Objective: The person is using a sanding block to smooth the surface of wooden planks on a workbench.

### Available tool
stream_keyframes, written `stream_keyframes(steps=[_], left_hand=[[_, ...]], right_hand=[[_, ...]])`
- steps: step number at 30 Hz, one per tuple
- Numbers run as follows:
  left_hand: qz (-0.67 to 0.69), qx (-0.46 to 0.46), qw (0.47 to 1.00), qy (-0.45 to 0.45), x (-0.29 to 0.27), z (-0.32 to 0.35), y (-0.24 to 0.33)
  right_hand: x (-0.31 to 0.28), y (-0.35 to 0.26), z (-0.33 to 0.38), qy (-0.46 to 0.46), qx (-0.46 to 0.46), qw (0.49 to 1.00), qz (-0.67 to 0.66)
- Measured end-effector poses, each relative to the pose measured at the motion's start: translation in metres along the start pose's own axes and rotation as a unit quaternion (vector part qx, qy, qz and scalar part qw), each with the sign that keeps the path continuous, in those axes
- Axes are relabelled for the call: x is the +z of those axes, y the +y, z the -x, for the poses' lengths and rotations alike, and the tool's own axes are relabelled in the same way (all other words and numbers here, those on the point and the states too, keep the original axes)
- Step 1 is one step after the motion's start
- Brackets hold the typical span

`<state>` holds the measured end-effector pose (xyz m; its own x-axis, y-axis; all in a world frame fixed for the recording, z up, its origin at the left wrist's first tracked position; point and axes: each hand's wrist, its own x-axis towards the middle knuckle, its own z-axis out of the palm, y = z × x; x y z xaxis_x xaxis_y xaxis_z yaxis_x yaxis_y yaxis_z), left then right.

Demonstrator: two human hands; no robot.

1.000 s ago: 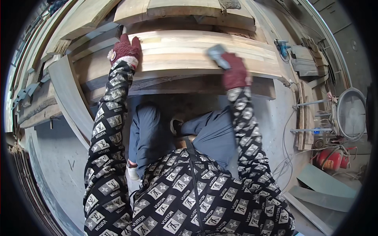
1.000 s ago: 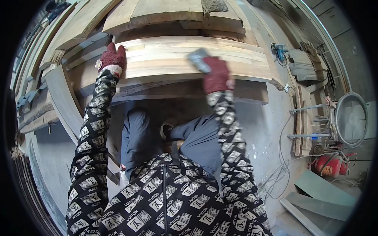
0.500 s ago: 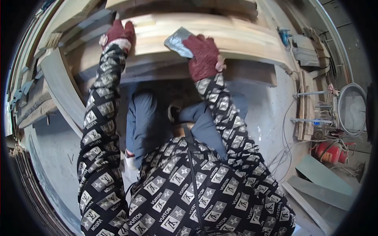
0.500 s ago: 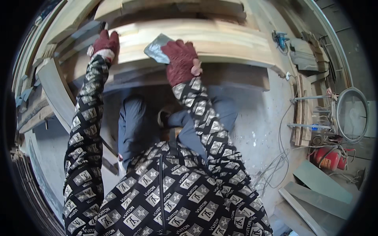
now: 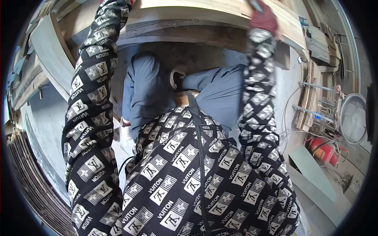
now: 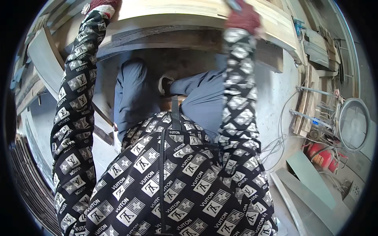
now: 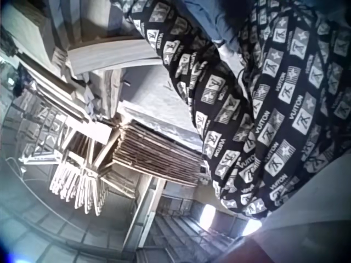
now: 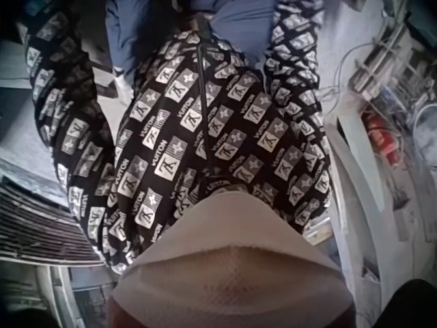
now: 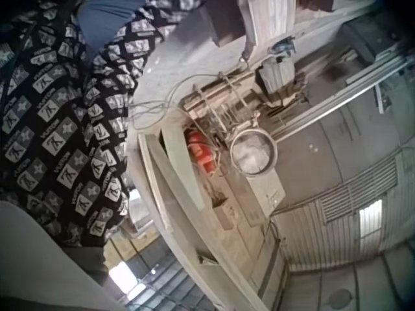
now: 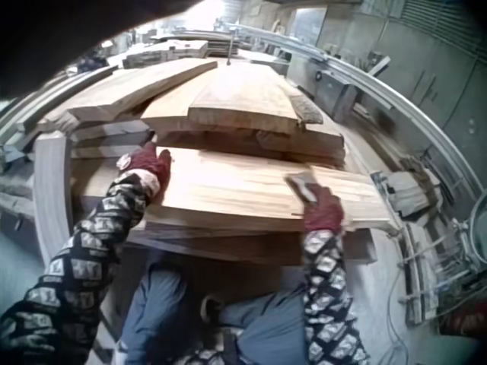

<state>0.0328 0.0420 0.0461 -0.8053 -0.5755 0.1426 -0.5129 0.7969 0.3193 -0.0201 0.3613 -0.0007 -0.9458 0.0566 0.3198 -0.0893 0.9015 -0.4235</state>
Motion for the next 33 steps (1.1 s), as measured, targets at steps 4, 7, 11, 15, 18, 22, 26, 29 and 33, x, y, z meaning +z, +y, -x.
stream_keyframes(steps=[4, 7, 11, 15, 18, 22, 26, 29, 33], left_hand=[[0.001, -0.004, 1.0, -0.016, 0.006, -0.004, -0.001], [0.022, 0.017, 0.999, 0.018, 0.013, -0.001, -0.001], [-0.008, -0.002, 1.0, 0.0, 0.005, -0.004, -0.004], [0.01, -0.005, 1.0, 0.005, 0.011, -0.011, -0.003], [0.011, -0.015, 1.0, -0.009, 0.005, -0.007, -0.001], [0.012, 0.0, 1.0, 0.002, 0.015, -0.011, -0.002], [0.033, 0.01, 0.999, 0.013, 0.013, -0.008, -0.01], [0.034, 0.019, 0.999, 0.017, 0.011, -0.001, 0.004], [0.005, -0.006, 1.0, 0.012, 0.004, -0.005, -0.007]], right_hand=[[0.046, -0.083, 0.057, 0.116, -0.305, 0.931, -0.167], [0.038, -0.073, 0.064, 0.064, -0.347, 0.92, -0.172], [0.015, -0.005, 0.035, 0.061, -0.309, 0.939, -0.135], [-0.032, 0.091, -0.007, 0.016, -0.017, 1.0, 0.003], [-0.044, 0.088, -0.026, 0.009, 0.092, 0.996, 0.015], [0.025, 0.035, -0.008, 0.131, -0.096, 0.987, 0.004], [0.033, -0.093, 0.057, 0.048, -0.227, 0.965, -0.12], [0.037, -0.069, 0.054, 0.109, -0.349, 0.918, -0.151], [0.016, 0.009, 0.03, 0.113, -0.268, 0.95, -0.114]])
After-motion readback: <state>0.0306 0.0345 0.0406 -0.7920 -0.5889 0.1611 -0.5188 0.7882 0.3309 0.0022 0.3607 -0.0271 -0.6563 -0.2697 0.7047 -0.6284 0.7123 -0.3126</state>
